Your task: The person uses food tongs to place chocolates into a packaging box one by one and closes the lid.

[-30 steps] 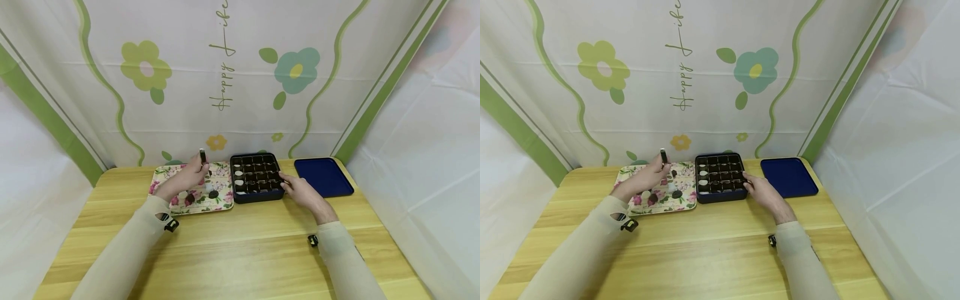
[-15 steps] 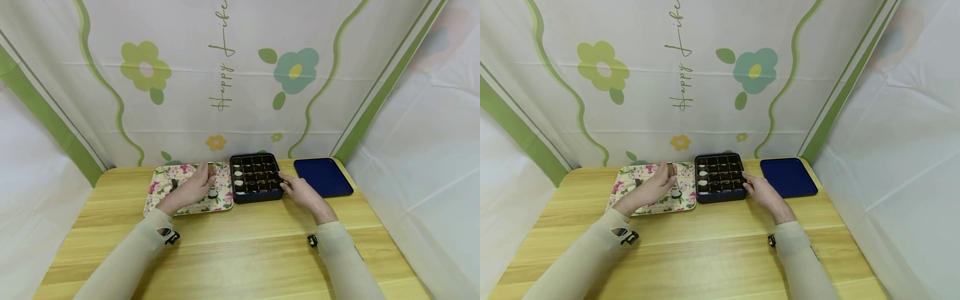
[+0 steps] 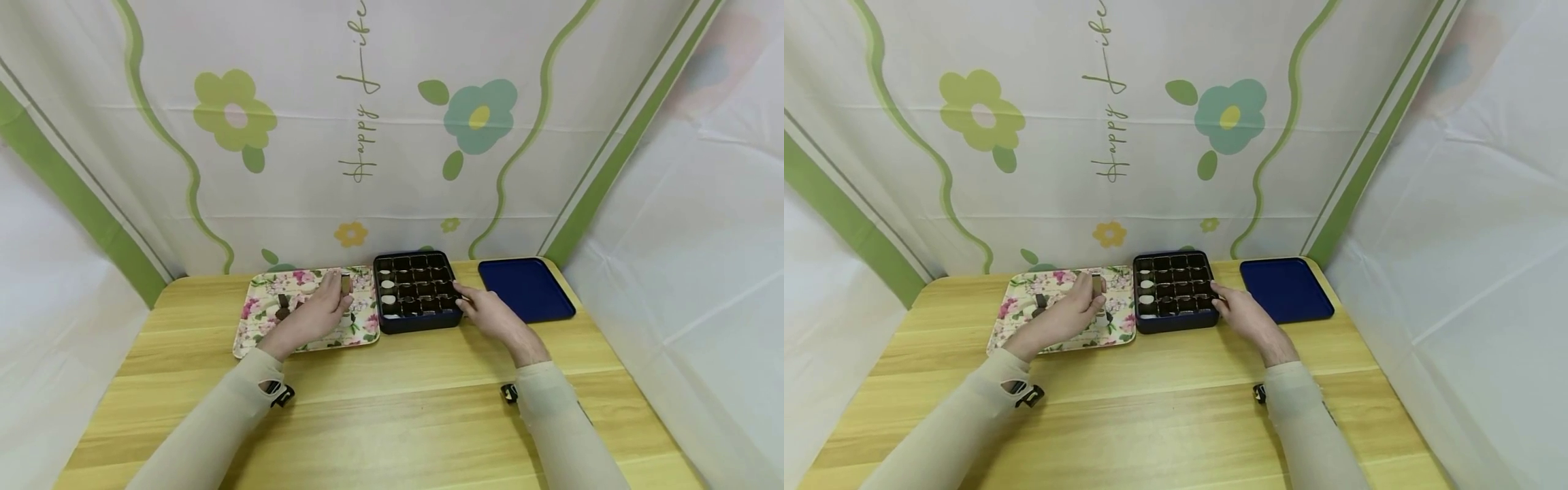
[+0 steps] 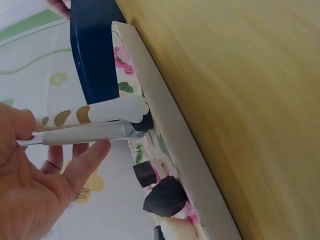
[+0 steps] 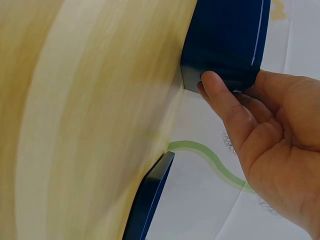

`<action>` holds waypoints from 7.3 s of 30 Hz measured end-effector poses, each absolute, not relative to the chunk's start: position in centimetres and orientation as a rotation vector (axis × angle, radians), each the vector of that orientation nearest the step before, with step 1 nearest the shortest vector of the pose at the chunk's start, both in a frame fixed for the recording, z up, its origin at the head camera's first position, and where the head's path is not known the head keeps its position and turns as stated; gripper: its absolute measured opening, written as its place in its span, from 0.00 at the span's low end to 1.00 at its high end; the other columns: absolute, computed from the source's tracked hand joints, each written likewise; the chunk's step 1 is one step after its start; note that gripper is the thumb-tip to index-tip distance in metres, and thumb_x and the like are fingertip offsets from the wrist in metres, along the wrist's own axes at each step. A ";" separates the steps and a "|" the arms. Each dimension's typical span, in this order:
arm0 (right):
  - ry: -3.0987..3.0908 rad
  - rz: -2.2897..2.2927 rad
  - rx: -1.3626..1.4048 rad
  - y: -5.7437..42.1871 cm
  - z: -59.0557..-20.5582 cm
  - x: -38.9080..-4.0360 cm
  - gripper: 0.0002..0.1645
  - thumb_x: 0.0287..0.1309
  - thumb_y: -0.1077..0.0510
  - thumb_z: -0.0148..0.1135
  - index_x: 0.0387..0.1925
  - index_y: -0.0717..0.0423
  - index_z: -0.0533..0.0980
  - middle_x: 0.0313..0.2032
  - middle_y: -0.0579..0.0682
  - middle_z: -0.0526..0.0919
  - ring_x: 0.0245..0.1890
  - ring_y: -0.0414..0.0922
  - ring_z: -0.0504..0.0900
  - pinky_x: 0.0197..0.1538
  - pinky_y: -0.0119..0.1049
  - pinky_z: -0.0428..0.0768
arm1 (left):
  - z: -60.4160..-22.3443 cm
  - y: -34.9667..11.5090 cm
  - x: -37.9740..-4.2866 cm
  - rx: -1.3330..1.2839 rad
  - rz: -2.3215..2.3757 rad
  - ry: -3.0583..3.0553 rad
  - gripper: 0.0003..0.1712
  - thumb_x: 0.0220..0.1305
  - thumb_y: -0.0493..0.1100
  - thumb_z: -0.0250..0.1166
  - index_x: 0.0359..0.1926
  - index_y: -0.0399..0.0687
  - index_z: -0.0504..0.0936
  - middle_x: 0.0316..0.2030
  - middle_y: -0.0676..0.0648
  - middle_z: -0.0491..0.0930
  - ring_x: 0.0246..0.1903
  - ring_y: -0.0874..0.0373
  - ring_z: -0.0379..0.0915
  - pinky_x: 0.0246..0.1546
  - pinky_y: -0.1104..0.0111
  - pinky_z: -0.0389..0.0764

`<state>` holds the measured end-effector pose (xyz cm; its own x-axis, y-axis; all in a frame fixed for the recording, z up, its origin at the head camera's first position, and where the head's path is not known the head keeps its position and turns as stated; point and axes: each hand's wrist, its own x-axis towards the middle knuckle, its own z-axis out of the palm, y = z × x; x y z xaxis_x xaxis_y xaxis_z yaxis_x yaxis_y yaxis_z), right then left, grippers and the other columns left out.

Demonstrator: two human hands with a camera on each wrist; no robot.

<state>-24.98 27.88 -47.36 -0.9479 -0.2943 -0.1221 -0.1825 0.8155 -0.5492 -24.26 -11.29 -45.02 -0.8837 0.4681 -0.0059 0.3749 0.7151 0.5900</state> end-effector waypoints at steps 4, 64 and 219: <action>2.803 -0.805 -0.359 27.9 -47.4 -25.1 0.34 0.83 0.51 0.50 0.83 0.44 0.57 0.14 0.42 0.66 0.12 0.41 0.60 0.22 0.37 0.71 | -44.9 -11.1 -24.6 0.742 0.958 2.803 0.11 0.87 0.50 0.42 0.48 0.47 0.61 0.51 0.41 0.66 0.43 0.52 0.69 0.43 0.60 0.78; 2.796 -0.831 -0.364 27.8 -47.5 -25.2 0.34 0.83 0.51 0.50 0.83 0.44 0.56 0.18 0.44 0.69 0.14 0.41 0.62 0.23 0.37 0.69 | -41.6 -8.8 -30.1 0.903 1.205 2.788 0.12 0.86 0.45 0.42 0.58 0.42 0.59 0.53 0.41 0.60 0.49 0.49 0.62 0.49 0.58 0.72; 2.795 -0.826 -0.381 27.9 -47.4 -24.9 0.33 0.84 0.50 0.49 0.83 0.44 0.57 0.16 0.43 0.67 0.12 0.41 0.61 0.20 0.37 0.71 | -44.0 -13.4 -26.4 0.620 1.245 2.830 0.11 0.85 0.49 0.49 0.55 0.46 0.67 0.51 0.40 0.69 0.47 0.48 0.73 0.44 0.59 0.79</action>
<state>-24.87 27.94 -47.38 -0.9463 -0.3004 -0.1194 -0.1871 0.8104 -0.5552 -26.37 -13.37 -44.03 -0.9226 0.3482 0.1662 0.3578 0.6107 0.7064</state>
